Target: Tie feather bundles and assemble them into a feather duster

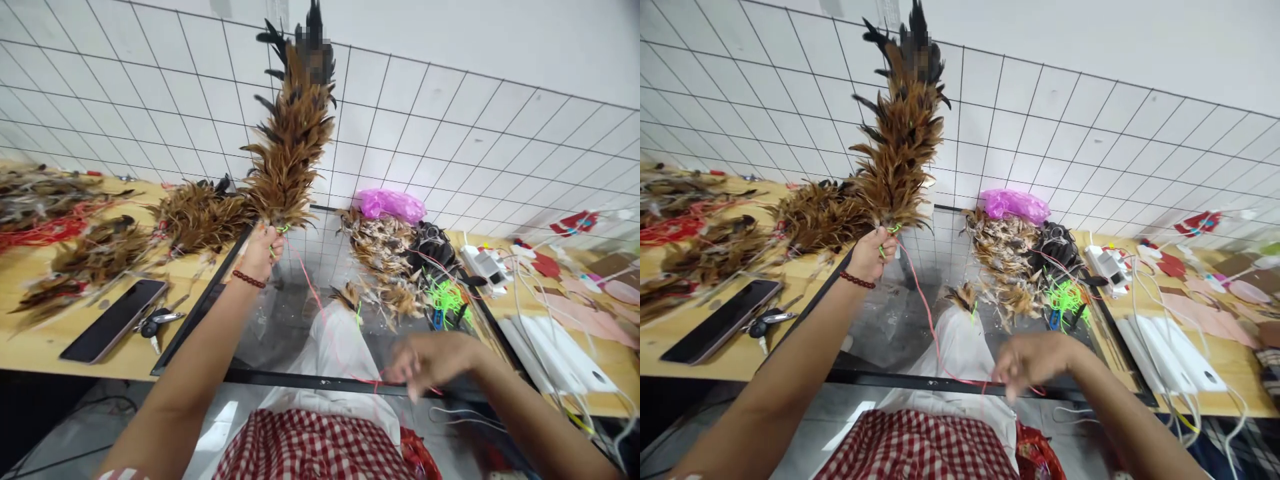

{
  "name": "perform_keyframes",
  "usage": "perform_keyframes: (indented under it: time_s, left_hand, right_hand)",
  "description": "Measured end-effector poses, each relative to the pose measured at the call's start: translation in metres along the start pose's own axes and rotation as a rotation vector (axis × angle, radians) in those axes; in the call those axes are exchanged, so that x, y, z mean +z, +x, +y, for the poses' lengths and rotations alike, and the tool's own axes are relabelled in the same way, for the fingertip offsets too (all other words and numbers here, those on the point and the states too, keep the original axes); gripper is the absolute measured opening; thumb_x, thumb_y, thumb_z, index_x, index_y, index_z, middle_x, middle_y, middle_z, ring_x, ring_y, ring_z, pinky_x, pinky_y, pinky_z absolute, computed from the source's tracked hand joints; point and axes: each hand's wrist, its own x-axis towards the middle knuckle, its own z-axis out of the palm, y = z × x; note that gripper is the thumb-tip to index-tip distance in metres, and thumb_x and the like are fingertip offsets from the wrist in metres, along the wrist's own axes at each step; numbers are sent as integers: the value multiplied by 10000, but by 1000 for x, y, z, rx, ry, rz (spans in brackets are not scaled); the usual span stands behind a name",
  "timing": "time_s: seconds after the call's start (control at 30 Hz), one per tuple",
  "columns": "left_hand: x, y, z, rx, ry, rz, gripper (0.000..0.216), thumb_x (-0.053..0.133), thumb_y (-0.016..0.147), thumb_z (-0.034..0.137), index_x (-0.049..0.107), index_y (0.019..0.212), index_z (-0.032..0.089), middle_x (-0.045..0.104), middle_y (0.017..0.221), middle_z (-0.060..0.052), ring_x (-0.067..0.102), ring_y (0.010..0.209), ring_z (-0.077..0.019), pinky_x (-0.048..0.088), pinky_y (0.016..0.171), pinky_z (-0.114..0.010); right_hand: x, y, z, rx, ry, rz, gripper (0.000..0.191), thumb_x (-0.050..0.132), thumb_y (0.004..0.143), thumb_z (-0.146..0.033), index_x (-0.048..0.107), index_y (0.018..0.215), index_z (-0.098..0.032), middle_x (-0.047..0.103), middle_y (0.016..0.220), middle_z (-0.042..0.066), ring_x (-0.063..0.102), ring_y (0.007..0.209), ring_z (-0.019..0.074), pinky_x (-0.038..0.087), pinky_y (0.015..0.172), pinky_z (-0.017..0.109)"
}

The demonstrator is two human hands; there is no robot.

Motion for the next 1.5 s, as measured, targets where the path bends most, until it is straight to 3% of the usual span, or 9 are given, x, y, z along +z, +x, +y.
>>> perform_keyframes:
  time_s: [0.13, 0.23, 0.33, 0.5, 0.63, 0.8, 1.03, 1.27, 1.5]
  left_hand:
    - [23, -10, -23, -105, -131, -80, 372, 703, 764, 361, 377, 729, 184, 376, 545, 74, 299, 381, -23, 157, 349, -122]
    - [37, -18, -39, -152, -199, -113, 338, 696, 772, 345, 400, 754, 182, 395, 557, 70, 315, 389, -24, 177, 350, -117]
    - [42, -22, -50, -157, -225, -112, 346, 704, 760, 358, 407, 760, 182, 396, 557, 70, 317, 391, -24, 172, 350, -115]
    - [44, -21, -69, -180, -205, -82, 375, 721, 734, 397, 421, 762, 175, 387, 550, 74, 294, 383, -16, 150, 350, -117]
    - [49, -21, -83, -221, -199, -76, 355, 717, 727, 400, 458, 779, 162, 411, 544, 66, 304, 369, -16, 139, 342, -125]
    - [48, -27, -88, -248, -153, -119, 349, 704, 724, 411, 489, 818, 153, 475, 558, 37, 320, 368, -20, 148, 345, -130]
    - [49, -35, -85, -194, -83, -162, 537, 724, 634, 593, 492, 853, 161, 489, 624, 27, 343, 410, -22, 130, 364, -139]
    - [48, -36, -93, -123, 52, -102, 497, 739, 647, 549, 454, 811, 176, 467, 644, 46, 305, 415, -10, 143, 369, -153]
    - [46, -37, -90, -137, 7, -119, 504, 755, 628, 536, 452, 817, 180, 386, 585, 78, 271, 397, -8, 95, 377, -151]
  right_hand:
    - [-25, 58, 18, 261, -311, 689, 380, 491, 861, -448, 700, 765, -145, 643, 696, 54, 541, 649, 136, 364, 604, 234]
    - [-30, 99, 26, 365, -440, 797, 313, 625, 751, -483, 670, 722, -175, 618, 650, 30, 514, 605, 129, 305, 548, 232]
    - [-34, 101, 20, 322, -426, 795, 251, 667, 694, -426, 627, 629, -186, 554, 549, -7, 458, 528, 108, 265, 502, 229]
    - [-66, 67, -21, 6, 271, 1051, 323, 676, 673, -490, 609, 724, -179, 595, 587, -9, 459, 456, 91, 336, 439, 218]
    - [-77, 104, -49, -255, 618, 925, 403, 748, 596, -506, 621, 750, -156, 652, 658, 28, 513, 476, 87, 418, 454, 220]
    - [-81, 160, -41, -265, 456, 1075, 358, 735, 628, -486, 584, 674, -165, 582, 538, -12, 501, 456, 94, 419, 461, 226]
    - [-79, 169, -35, -222, 353, 1203, 342, 699, 670, -496, 542, 656, -192, 587, 548, -16, 555, 497, 121, 441, 491, 238]
    - [-76, 182, -38, -194, 576, 1170, 423, 755, 565, -552, 539, 619, -192, 572, 510, -11, 517, 444, 124, 442, 451, 259]
    - [-77, 176, -37, -234, 470, 1227, 410, 744, 586, -535, 523, 564, -191, 551, 509, -19, 482, 473, 108, 401, 483, 246]
